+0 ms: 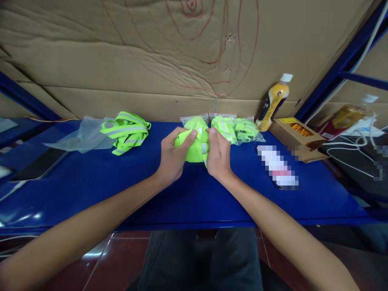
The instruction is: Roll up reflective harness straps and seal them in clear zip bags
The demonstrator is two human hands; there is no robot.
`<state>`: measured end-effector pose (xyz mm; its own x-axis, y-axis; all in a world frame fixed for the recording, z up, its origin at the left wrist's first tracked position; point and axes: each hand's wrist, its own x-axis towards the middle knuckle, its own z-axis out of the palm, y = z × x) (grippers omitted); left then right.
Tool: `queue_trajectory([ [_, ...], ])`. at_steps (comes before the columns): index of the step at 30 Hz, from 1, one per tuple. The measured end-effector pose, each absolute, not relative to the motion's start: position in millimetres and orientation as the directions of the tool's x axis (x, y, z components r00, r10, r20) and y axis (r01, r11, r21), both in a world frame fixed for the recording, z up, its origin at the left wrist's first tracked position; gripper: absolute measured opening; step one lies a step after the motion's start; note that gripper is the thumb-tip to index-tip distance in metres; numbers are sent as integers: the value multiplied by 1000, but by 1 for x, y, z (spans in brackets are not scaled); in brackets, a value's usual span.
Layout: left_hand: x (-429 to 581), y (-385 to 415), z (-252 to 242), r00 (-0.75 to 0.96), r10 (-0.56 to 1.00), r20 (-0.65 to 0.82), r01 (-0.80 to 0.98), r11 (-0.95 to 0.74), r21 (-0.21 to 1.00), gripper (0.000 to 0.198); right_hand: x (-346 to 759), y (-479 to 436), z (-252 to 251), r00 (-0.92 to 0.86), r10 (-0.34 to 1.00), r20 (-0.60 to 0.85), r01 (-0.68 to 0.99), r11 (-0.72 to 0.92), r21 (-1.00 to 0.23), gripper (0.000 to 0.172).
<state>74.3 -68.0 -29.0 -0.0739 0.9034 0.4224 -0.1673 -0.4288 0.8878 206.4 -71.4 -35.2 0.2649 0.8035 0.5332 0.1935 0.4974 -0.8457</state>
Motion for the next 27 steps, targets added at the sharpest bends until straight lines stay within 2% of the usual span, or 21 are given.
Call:
queue_trajectory([
  [3, 76, -71, -29, -71, 916, 396, -182, -402, 898, 41, 210, -63, -35, 315, 830, 460, 166, 429, -888, 70],
  [6, 77, -71, -28, -44, 942, 333, -277, -332, 902, 44, 215, -53, -34, 294, 873, 389, 93, 379, -921, 76],
  [9, 76, -63, -27, -60, 956, 286, -320, -290, 902, 45, 217, -53, -32, 235, 865, 444, 142, 421, -896, 80],
  [12, 72, -52, -25, -147, 949, 280, -314, -313, 896, 45, 214, -66, -29, 235, 697, 677, 391, 570, -723, 69],
  [14, 69, -48, -25, -207, 937, 281, -318, -336, 886, 44, 210, -76, -28, 105, 589, 801, 577, 620, -531, 65],
  [16, 68, -49, -24, -221, 931, 291, -319, -351, 880, 43, 205, -82, -29, -57, 564, 824, 670, 634, -387, 69],
  [17, 68, -52, -25, -210, 930, 301, -314, -356, 880, 42, 203, -82, -31, -99, 578, 810, 676, 637, -372, 69],
  [18, 69, -54, -25, -193, 930, 312, -306, -359, 882, 42, 201, -81, -33, -97, 599, 795, 659, 637, -400, 67],
  [20, 72, -61, -27, -163, 928, 334, -278, -368, 887, 42, 198, -77, -37, 17, 651, 759, 565, 620, -545, 58],
  [22, 76, -66, -29, -140, 921, 364, -248, -389, 887, 43, 196, -73, -38, 178, 702, 690, 389, 594, -704, 49],
  [24, 77, -69, -30, -118, 899, 422, -192, -437, 879, 44, 195, -72, -35, 274, 762, 587, 162, 565, -809, 42],
  [27, 74, -69, -29, -96, 842, 531, -38, -536, 843, 41, 193, -74, -28, 203, 897, 392, -175, 427, -887, 45],
])
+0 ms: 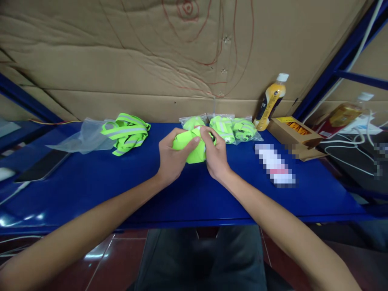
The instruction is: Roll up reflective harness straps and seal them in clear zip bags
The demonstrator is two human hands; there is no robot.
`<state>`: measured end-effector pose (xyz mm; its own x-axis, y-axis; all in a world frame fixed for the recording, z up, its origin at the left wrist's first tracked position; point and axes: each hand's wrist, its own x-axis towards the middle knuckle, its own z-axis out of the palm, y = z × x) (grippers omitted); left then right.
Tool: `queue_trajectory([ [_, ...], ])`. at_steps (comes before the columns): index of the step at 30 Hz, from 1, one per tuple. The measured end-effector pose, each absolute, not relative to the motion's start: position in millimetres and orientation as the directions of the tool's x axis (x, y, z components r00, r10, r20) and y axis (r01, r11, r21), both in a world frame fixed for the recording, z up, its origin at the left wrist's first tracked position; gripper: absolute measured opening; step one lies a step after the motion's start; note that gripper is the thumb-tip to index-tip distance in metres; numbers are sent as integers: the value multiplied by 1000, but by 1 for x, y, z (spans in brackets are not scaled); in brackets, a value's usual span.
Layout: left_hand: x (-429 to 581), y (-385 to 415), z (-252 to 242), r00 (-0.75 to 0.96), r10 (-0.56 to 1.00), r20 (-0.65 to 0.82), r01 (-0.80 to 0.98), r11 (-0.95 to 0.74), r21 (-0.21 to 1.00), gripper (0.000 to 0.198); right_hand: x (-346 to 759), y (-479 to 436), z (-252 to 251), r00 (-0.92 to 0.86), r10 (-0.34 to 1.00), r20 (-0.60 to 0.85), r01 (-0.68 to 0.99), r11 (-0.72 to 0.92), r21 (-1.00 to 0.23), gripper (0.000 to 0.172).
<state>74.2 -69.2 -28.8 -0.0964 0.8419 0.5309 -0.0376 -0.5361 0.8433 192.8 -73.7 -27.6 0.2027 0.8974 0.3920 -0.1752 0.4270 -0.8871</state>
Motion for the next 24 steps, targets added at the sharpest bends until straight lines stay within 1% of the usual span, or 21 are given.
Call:
queue_trajectory([
  [2, 69, -68, -26, -59, 800, 597, 61, -594, 802, 38, 193, -76, -23, 99, 959, 266, -307, 284, -908, 56],
  [4, 64, -68, -23, 5, 762, 647, 142, -641, 754, 34, 193, -79, -21, 15, 984, 180, -362, 173, -916, 64],
  [8, 55, -70, -21, 119, 691, 713, 282, -712, 643, 27, 195, -82, -26, -69, 995, 66, -396, 34, -917, 64],
  [10, 54, -71, -22, 148, 658, 738, 292, -743, 603, 23, 194, -84, -28, -67, 997, 39, -425, 7, -905, 63],
  [11, 54, -71, -24, 154, 648, 746, 271, -754, 599, 23, 194, -84, -28, -61, 997, 44, -439, 12, -898, 62],
  [15, 59, -71, -28, 106, 640, 761, 136, -768, 626, 37, 193, -87, -22, -45, 989, 137, -446, 103, -889, 57],
  [18, 62, -71, -29, 69, 670, 740, 68, -743, 666, 36, 195, -87, -17, -76, 980, 185, -441, 133, -887, 55],
  [21, 65, -72, -27, 42, 711, 701, -14, -702, 712, 36, 196, -85, -18, -101, 980, 171, -473, 104, -875, 53],
  [24, 66, -71, -26, 20, 761, 649, -151, -639, 754, 36, 196, -81, -22, -124, 984, 125, -528, 41, -848, 59],
])
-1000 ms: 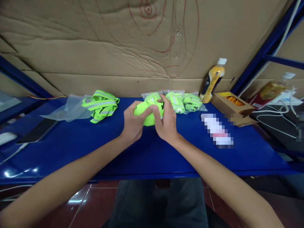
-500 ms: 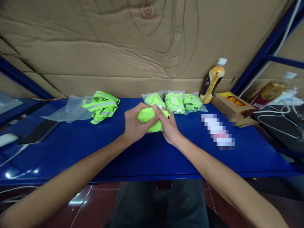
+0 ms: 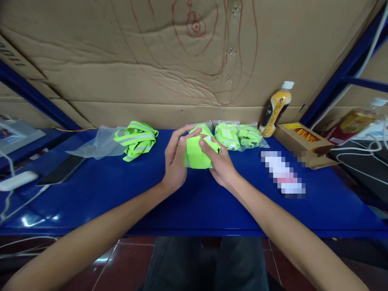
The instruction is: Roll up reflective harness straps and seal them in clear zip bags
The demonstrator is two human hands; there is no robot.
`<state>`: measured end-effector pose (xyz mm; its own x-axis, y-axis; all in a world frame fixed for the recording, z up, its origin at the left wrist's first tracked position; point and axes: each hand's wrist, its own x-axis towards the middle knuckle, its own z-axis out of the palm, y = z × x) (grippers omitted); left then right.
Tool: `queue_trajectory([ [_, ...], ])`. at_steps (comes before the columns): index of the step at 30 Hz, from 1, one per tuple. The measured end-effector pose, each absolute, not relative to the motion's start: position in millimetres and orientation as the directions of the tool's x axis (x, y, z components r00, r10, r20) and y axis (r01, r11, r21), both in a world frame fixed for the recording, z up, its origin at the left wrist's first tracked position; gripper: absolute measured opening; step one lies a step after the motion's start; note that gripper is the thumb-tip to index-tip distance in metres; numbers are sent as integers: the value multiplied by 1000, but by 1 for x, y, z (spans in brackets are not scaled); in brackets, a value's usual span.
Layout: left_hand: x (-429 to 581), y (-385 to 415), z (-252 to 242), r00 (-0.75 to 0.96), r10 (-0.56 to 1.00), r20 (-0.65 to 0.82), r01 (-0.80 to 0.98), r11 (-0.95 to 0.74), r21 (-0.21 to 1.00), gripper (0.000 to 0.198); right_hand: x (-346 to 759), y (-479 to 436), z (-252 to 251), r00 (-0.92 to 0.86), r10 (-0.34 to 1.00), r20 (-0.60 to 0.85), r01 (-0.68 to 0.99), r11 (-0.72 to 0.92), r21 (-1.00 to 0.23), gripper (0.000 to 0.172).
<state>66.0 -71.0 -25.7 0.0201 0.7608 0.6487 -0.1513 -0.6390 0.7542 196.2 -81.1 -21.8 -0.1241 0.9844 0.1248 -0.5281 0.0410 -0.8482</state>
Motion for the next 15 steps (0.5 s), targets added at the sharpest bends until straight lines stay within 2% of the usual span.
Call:
queue_trajectory([
  [2, 66, -71, -26, 15, 773, 634, -167, -623, 764, 39, 196, -80, -22, -138, 983, 124, -565, 25, -825, 67],
  [5, 66, -77, -25, -6, 729, 685, -53, -684, 728, 35, 197, -80, -20, -139, 985, 106, -568, 8, -823, 74],
  [10, 66, -91, -25, 69, 660, 748, -21, -748, 663, 33, 206, -80, -18, -221, 972, 74, -557, -63, -828, 66],
  [13, 60, -86, -28, 140, 603, 785, 13, -794, 608, 38, 211, -78, -20, -224, 972, 75, -555, -63, -830, 71],
  [15, 54, -78, -32, 223, 554, 802, 41, -827, 560, 48, 213, -78, -21, -214, 974, 77, -560, -58, -826, 75],
])
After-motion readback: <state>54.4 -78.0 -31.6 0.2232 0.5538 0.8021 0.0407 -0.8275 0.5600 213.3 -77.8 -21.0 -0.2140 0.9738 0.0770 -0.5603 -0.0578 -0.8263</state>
